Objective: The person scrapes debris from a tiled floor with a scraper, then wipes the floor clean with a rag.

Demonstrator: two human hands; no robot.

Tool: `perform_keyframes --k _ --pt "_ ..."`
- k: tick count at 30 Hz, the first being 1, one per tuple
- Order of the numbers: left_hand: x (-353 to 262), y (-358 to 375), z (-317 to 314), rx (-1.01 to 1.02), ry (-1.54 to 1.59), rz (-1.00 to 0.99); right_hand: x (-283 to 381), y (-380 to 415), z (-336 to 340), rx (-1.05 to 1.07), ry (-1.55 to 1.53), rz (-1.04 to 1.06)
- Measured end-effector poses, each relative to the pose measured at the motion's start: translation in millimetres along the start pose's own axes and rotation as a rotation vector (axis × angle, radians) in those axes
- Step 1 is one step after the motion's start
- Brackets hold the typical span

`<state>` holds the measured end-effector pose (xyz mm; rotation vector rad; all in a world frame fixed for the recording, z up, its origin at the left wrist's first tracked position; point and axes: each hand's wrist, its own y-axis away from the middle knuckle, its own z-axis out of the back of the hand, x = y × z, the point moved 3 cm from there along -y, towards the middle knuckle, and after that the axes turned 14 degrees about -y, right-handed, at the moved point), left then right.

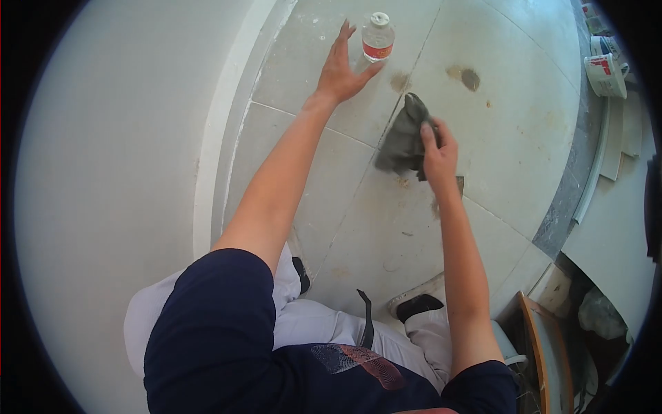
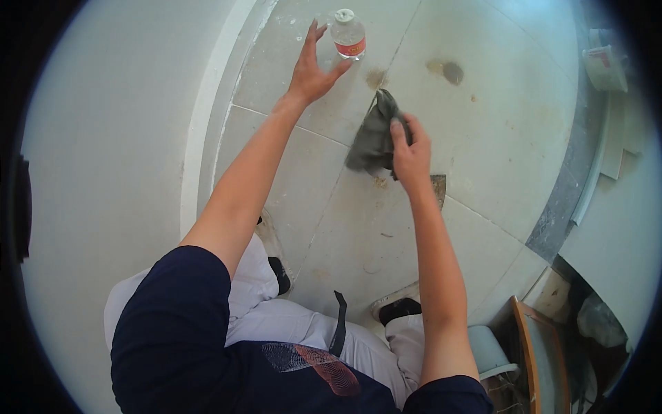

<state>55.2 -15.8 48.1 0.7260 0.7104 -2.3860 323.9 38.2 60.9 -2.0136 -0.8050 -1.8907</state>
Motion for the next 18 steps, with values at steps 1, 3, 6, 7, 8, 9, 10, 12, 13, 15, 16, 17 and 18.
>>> perform_keyframes --k 1,3,6,7,8,9,10,12,13,15,16,17,18 --pt "-11.1 -7.5 -3.2 0.009 0.015 0.023 8.1 -3.6 4.7 0.025 0.050 -0.018" --pt "-12.0 -23.4 -8.7 0.119 0.035 0.085 21.0 -5.3 10.8 0.082 0.150 -0.058" --pt "-3.7 -54.2 -4.7 0.393 0.061 0.118 34.3 5.0 10.2 0.140 0.260 -0.004" --pt "-4.7 -59.4 5.6 0.469 0.084 0.075 35.3 8.5 10.9 0.133 0.270 -0.007" --pt "-2.1 -59.9 12.9 0.545 0.106 0.032 35.2 11.0 11.7 0.126 0.279 -0.009" --pt "0.7 -57.9 20.2 0.506 -0.007 -0.078 33.7 12.7 12.0 0.119 0.285 -0.011" --pt "1.9 -54.8 26.7 0.470 -0.119 -0.192 30.2 15.4 12.2 0.111 0.295 -0.005" --pt "9.1 -49.8 36.2 0.383 -0.305 -0.466 23.7 18.5 14.0 0.083 0.314 0.011" --pt "16.1 -43.0 43.2 0.332 -0.380 -0.620 21.4 20.0 13.3 0.097 0.313 0.014" --pt "32.6 -27.1 55.2 0.255 -0.483 -0.819 16.4 22.5 12.0 0.125 0.318 0.024" --pt "41.0 -20.0 60.3 0.269 -0.519 -0.857 13.6 23.7 11.7 0.137 0.324 0.026" --pt "51.9 -13.1 63.7 0.282 -0.553 -0.894 11.1 24.3 11.5 0.149 0.332 0.028" --pt "54.3 -8.1 68.8 0.295 -0.586 -0.930 9.2 24.9 11.4 0.163 0.342 0.030"
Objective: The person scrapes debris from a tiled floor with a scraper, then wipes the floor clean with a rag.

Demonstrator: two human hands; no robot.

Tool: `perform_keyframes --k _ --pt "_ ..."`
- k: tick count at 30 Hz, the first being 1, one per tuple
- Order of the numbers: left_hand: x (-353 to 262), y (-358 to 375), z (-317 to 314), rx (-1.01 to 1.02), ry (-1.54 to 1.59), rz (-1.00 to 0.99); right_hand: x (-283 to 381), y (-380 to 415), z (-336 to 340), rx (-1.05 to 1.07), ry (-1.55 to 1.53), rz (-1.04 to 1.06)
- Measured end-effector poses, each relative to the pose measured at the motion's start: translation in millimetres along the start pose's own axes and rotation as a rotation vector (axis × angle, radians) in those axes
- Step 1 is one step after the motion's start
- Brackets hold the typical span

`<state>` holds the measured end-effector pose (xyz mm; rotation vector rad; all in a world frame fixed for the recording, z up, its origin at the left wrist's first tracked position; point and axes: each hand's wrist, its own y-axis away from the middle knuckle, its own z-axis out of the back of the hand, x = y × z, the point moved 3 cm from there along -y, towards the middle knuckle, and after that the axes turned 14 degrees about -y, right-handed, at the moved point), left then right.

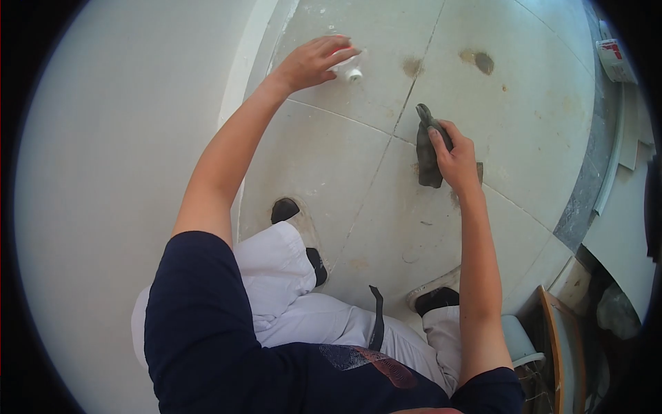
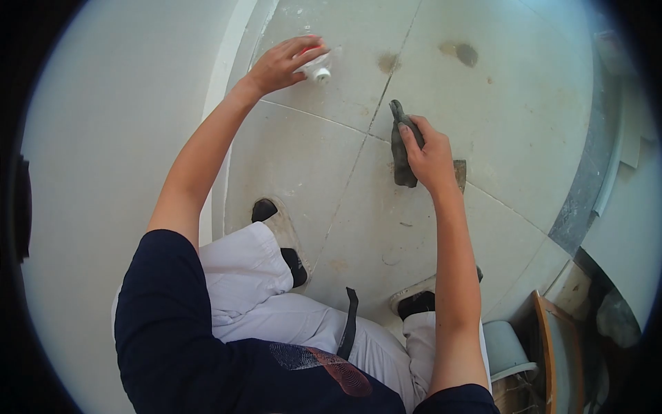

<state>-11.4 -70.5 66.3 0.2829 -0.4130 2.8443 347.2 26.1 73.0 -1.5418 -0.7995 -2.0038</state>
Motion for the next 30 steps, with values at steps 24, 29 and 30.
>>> perform_keyframes --k 24,29,30 --pt "-19.0 18.7 -8.8 -0.067 -0.159 0.073 6.0 -12.6 7.8 -0.048 0.123 -0.034" --pt "5.2 12.8 -4.2 -0.052 -0.072 0.177 2.4 -14.3 6.8 -0.047 0.106 -0.021" --pt "9.8 13.6 -3.7 -0.046 -0.056 0.189 2.3 -15.3 6.5 -0.047 0.099 -0.016"
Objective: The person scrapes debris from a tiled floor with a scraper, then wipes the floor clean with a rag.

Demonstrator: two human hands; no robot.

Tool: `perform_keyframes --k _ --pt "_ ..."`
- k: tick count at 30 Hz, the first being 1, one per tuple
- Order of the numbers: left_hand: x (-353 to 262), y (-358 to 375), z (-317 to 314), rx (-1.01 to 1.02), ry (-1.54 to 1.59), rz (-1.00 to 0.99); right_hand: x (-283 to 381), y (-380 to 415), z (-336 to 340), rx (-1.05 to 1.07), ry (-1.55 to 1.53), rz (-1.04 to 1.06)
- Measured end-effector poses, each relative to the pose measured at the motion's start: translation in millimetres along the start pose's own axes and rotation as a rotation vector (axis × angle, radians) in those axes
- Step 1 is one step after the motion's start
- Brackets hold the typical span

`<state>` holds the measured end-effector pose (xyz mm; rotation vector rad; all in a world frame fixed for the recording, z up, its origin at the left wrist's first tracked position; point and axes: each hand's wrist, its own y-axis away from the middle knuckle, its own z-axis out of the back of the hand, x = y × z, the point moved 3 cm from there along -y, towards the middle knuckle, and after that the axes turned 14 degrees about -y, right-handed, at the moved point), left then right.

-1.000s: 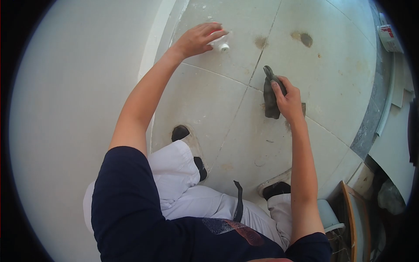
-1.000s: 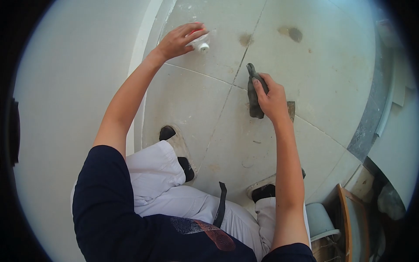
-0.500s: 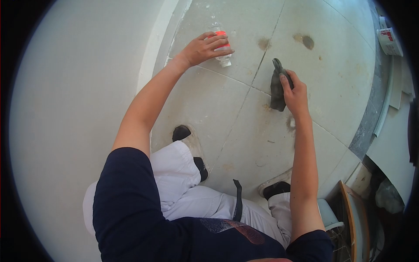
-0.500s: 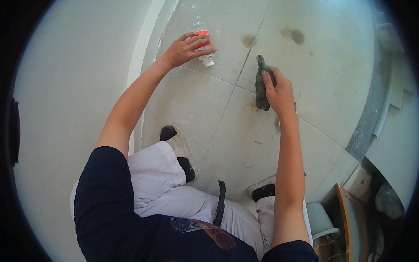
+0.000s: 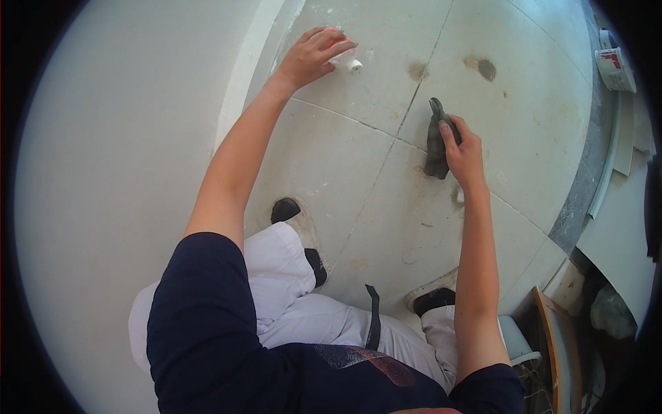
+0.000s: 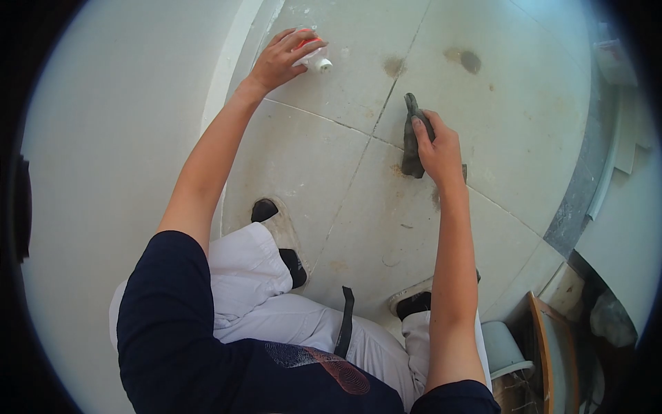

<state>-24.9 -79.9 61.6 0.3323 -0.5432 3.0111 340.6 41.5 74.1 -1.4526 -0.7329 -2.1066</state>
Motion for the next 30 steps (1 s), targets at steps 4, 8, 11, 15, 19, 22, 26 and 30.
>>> perform_keyframes --k 4,8,11,15,19,22,26,30 --pt "12.9 3.9 -1.2 0.005 0.049 0.058 0.7 0.0 1.2 -0.003 0.009 -0.014" --pt "17.4 8.1 -1.8 -0.106 0.195 0.250 -7.5 -2.6 8.8 -0.076 0.045 -0.007" --pt "18.9 4.8 -2.8 -0.198 0.335 0.429 1.4 -7.4 18.6 -0.082 0.126 -0.057" --pt "19.9 10.0 -18.9 -0.125 0.589 0.756 16.8 -8.0 1.3 0.121 0.189 0.234" --pt "14.0 13.6 -28.4 -0.176 0.624 0.847 45.4 5.2 -54.0 0.667 0.524 -0.198" --pt "9.9 13.0 -34.7 -0.168 0.620 0.897 24.1 39.2 -102.2 0.681 0.671 -0.143" --pt "-7.4 25.1 -64.5 -0.250 0.570 0.898 31.6 37.1 -136.3 0.727 0.721 -0.276" --pt "-28.2 33.6 -64.5 -0.090 0.343 0.882 31.8 10.6 -151.3 0.576 0.629 -0.255"
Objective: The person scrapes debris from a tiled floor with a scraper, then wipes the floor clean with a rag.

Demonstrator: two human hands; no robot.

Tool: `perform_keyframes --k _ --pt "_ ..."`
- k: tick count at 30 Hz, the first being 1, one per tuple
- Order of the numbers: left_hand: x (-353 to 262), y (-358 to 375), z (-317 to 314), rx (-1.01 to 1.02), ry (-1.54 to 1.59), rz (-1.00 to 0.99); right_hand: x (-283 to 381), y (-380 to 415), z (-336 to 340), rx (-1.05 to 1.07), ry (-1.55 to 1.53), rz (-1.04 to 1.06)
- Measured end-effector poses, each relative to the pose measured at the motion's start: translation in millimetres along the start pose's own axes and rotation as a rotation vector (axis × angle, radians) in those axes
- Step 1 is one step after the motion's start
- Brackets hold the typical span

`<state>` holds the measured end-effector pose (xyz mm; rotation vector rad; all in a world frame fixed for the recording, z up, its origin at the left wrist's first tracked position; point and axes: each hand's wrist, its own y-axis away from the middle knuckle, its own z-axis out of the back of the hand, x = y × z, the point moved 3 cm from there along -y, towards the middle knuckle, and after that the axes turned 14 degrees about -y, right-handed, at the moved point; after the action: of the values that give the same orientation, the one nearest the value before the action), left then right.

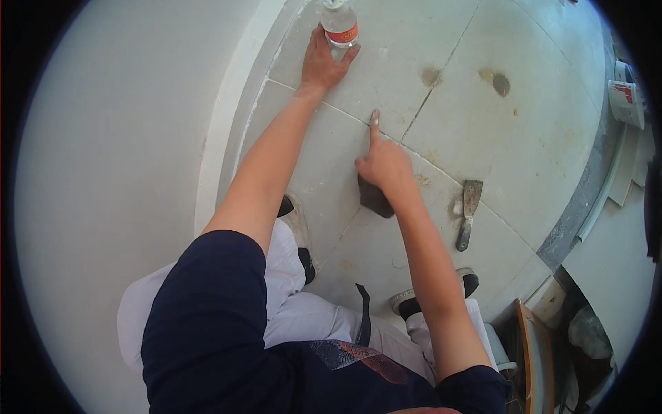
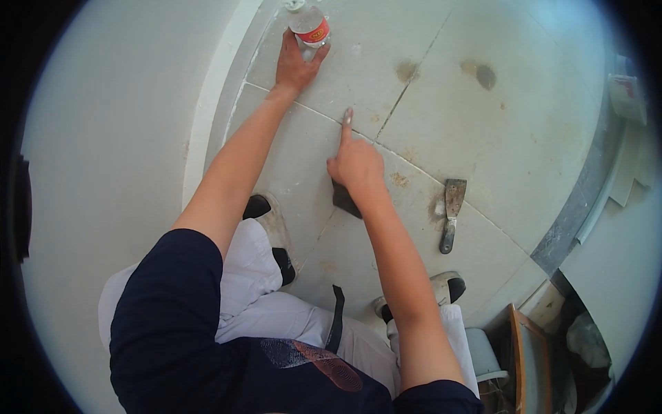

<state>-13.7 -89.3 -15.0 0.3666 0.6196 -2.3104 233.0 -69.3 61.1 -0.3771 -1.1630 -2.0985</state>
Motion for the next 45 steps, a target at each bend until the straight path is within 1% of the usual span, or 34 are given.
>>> perform_keyframes --k 1,4,7,10,13,16,20,22,25,28,31,34,37,40,43,45 --pt "-0.7 -3.1 -0.6 0.018 -0.015 0.021 1.7 -5.0 2.9 -0.058 -0.035 0.012" --pt "4.6 -9.0 -5.5 0.037 -0.028 0.031 9.7 4.6 -4.8 0.043 0.118 0.088" --pt "2.9 -11.9 -3.3 0.040 -0.020 0.029 5.9 18.7 -0.7 0.089 0.146 0.062" --pt "-2.6 -6.2 -4.3 0.056 -0.034 0.010 1.3 -0.9 8.1 -0.037 -0.013 -0.004" --pt "-2.0 -2.8 -0.7 0.079 -0.043 0.019 6.1 -5.2 -1.1 -0.072 -0.066 0.002" --pt "-5.7 -4.4 -1.2 0.068 -0.055 -0.002 15.8 8.8 -6.6 0.057 0.060 0.008" --pt "-8.6 -5.1 -0.7 0.051 -0.140 -0.053 15.4 -7.9 1.8 -0.063 -0.003 -0.020" --pt "-5.3 -6.0 -2.8 0.070 -0.135 -0.027 16.7 -16.6 10.5 -0.115 -0.012 -0.002" --pt "-1.9 -3.4 -10.5 0.069 -0.133 -0.050 13.0 -9.2 -3.8 0.008 -0.023 0.005" --pt "-4.2 -8.3 -7.0 0.056 -0.168 -0.089 12.3 -5.8 0.5 0.087 -0.002 -0.002" --pt "-6.9 -2.8 -5.1 0.069 -0.208 -0.099 13.8 -17.4 3.2 -0.036 -0.102 0.013" --pt "-6.0 -3.2 -3.4 0.059 -0.230 -0.129 20.2 -14.6 -7.4 -0.058 -0.129 -0.009" --pt "-10.7 -7.2 -2.9 0.081 -0.211 -0.144 24.3 7.9 -18.4 0.099 -0.117 0.068" --pt "-7.8 -8.2 -4.4 0.087 -0.253 -0.124 18.5 16.0 -17.5 0.167 -0.161 0.090" --pt "-5.7 -6.1 -6.7 0.112 -0.285 -0.083 18.7 21.0 -6.5 0.160 -0.162 0.123" --pt "-5.9 -7.3 -7.4 0.138 -0.284 -0.085 18.1 23.3 -3.5 0.155 -0.143 0.087"
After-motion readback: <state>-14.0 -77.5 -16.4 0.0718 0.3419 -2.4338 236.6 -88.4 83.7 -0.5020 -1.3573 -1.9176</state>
